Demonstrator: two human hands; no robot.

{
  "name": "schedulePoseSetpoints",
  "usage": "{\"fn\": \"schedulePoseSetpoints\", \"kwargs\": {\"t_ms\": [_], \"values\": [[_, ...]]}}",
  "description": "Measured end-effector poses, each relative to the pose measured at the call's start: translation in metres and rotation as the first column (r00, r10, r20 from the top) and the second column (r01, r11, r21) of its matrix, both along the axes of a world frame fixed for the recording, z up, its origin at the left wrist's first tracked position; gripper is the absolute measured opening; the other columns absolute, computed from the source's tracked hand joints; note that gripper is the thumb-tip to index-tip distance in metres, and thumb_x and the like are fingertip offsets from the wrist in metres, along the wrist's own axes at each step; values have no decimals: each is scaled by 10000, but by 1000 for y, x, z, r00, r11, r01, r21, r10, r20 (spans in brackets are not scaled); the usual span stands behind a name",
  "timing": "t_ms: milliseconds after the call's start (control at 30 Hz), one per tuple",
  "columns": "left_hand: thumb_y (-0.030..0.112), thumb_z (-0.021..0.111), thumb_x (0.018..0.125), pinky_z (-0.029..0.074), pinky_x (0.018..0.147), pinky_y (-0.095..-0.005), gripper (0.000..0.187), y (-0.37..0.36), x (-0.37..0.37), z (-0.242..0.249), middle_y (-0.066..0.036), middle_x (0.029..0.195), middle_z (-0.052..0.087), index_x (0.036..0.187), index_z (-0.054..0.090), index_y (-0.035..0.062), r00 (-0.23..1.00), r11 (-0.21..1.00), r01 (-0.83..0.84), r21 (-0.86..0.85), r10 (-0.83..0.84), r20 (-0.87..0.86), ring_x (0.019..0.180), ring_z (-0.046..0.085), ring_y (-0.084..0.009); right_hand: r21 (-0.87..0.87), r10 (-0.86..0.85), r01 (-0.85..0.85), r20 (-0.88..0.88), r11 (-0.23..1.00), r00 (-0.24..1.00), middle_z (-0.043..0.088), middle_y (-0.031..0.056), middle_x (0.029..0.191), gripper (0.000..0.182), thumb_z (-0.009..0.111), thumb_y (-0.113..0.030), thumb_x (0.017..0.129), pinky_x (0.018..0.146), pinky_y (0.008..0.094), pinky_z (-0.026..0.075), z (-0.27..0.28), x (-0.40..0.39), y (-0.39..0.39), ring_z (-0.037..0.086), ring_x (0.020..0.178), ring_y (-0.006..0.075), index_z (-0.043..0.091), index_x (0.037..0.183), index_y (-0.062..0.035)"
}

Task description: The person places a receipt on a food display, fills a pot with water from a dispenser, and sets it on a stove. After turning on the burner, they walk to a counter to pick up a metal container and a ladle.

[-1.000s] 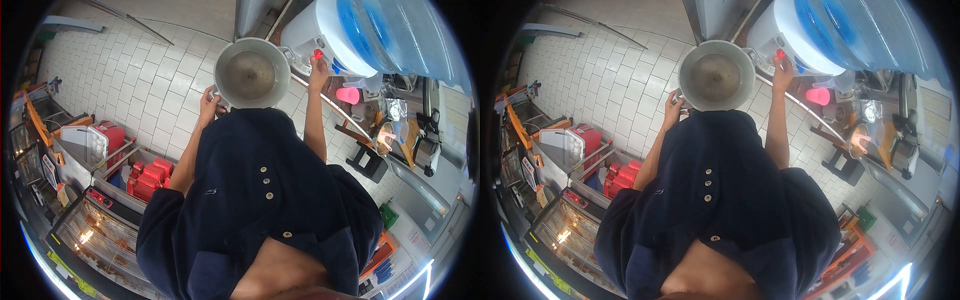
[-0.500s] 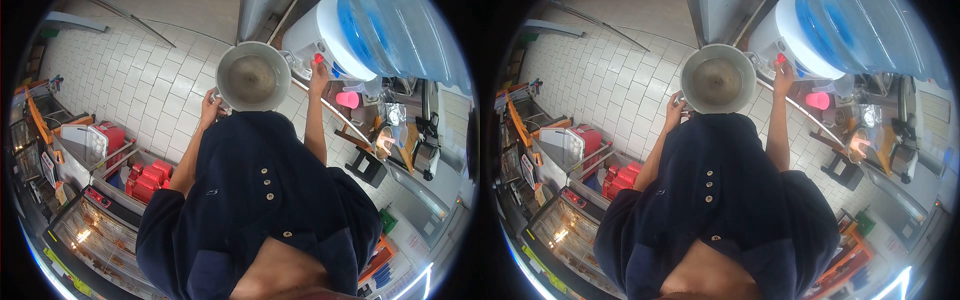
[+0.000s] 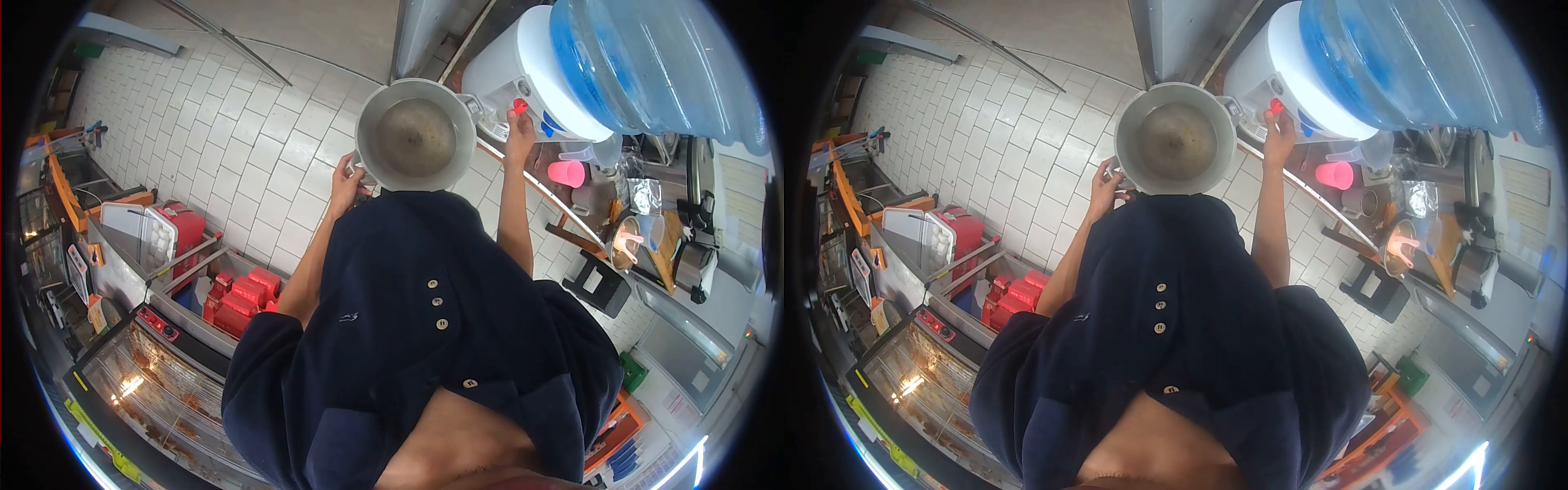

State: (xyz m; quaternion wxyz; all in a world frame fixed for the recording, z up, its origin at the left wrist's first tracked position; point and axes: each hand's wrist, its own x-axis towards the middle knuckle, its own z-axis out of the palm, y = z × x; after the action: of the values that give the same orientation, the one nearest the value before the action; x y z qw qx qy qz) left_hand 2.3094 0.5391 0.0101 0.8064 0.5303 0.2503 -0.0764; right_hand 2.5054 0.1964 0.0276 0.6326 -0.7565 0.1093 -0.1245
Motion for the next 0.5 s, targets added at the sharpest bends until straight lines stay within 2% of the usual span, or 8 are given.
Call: {"fn": "schedulePoseSetpoints", "kwargs": {"t_ms": [267,500], "values": [[68,503,895,549,472,-258,434,0,0,5,-144,964,592,1302,360,25,1000,1000,5,4,-5,-8,695,642,-201,42,-2,2,-1,999,1000,558,168,1200,543,705,-296,803,982,355,348,1,-1,1,506,1136,243,540,1194,43],[67,517,885,550,472,-261,434,0,0,4,-148,956,595,1291,370,29,999,1000,1,-7,-1,-35,706,646,-216,8,6,-6,-2,1000,1000,556,140,1207,519,689,-284,819,988,357,346,4,-3,4,501,1140,239,534,1204,28]]}}
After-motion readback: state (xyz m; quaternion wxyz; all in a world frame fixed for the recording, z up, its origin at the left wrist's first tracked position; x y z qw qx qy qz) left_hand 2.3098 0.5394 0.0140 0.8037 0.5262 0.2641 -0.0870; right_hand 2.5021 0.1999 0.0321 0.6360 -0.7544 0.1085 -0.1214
